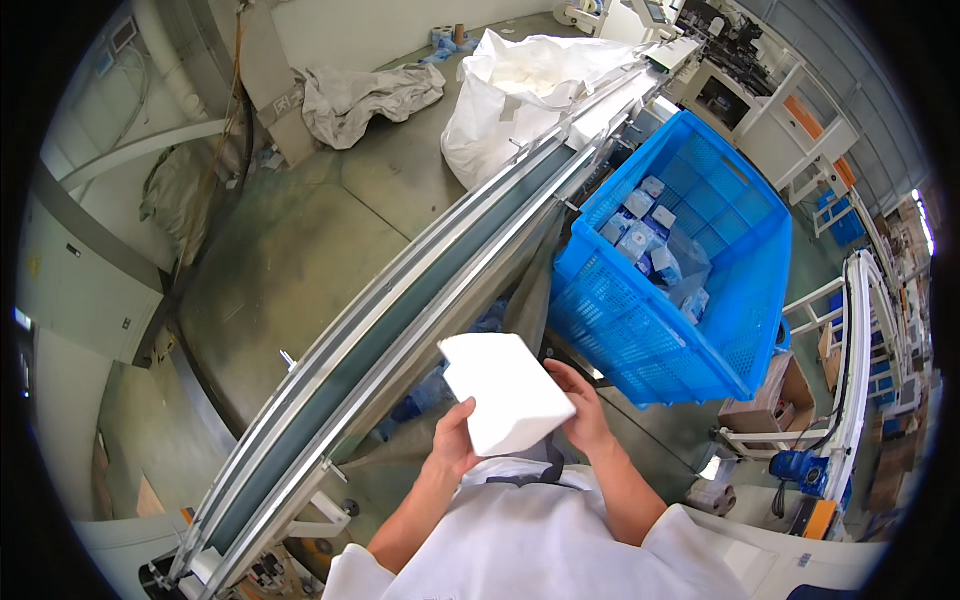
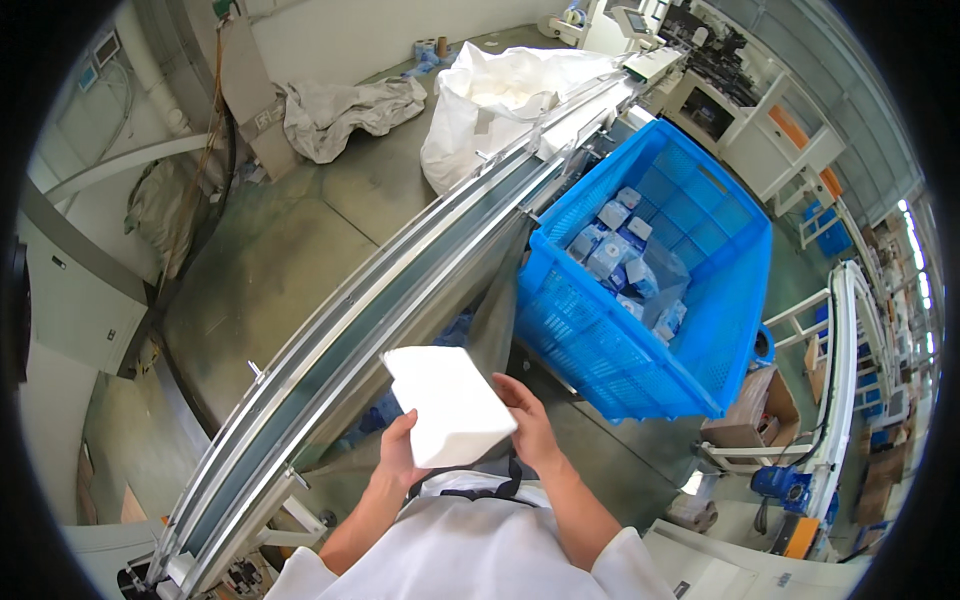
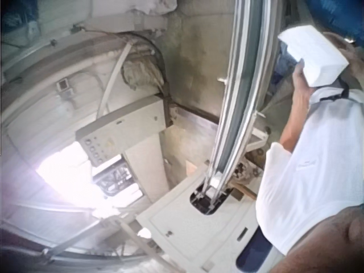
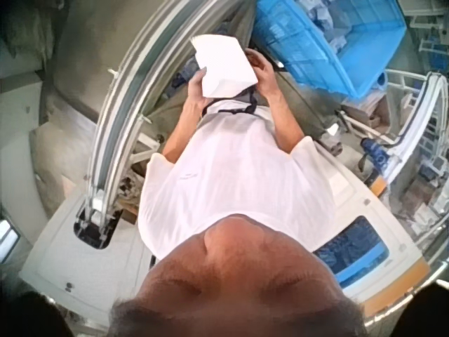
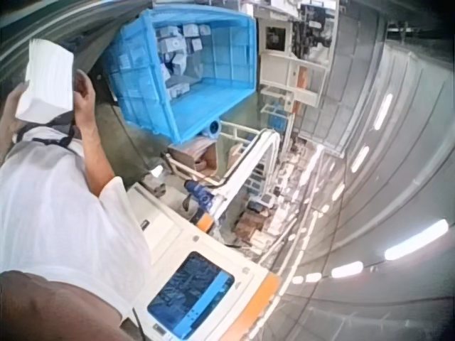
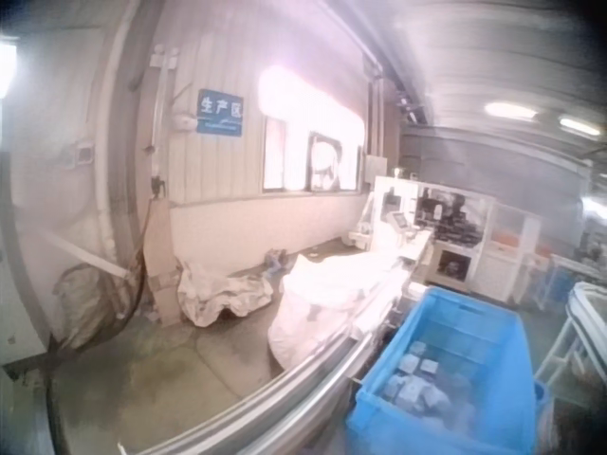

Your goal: The person picks up individual packages of tissues from a plastic bin by hand and places them onto a moving conveyor belt.

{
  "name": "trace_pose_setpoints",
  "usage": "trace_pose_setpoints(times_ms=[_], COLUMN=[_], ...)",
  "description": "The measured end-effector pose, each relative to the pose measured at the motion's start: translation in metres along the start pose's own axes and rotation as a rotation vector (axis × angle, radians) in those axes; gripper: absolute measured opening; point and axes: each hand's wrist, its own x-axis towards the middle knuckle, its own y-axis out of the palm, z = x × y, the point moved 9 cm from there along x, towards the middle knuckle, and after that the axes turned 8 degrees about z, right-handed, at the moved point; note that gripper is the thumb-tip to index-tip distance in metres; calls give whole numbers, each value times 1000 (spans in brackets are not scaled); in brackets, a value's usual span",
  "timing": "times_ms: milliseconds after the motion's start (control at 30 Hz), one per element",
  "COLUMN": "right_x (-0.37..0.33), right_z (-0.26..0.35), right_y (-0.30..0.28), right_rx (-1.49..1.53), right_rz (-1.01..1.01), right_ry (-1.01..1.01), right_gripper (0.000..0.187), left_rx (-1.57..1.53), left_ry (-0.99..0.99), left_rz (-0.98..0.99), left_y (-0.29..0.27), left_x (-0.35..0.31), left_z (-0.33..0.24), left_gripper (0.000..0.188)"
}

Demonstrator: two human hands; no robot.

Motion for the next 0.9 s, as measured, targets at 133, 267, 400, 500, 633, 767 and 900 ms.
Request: trace_pose_setpoints(times_ms=[133,267,400,500,633,767,900], right_x=[-12,-11,-13,-15,-22,-12,-25], right_z=[2,23,30,48,90,113,98], right_y=[22,40,34,27,32,42,59], right_rx=[122,-197,-195,-156,-187,-291,-195], right_rz=[4,-77,-51,-28,60,98,136], right_ry=[-133,-223,-165,-133,-151,-74,112], right_gripper=[76,101,101,99,95,96,116], left_rx=[146,356,303,118,157,224,418], left_ry=[223,384,447,528,477,343,149], left_rz=[-38,-89,-107,-206,-292,-239,-123], left_y=[19,22,21,0,-25,-28,7], left_x=[11,7,-3,-11,-17,2,-2], left_z=[-10,-19,-38,-61,-69,-56,-30], left_gripper=[62,70,68,62,50,40,43])
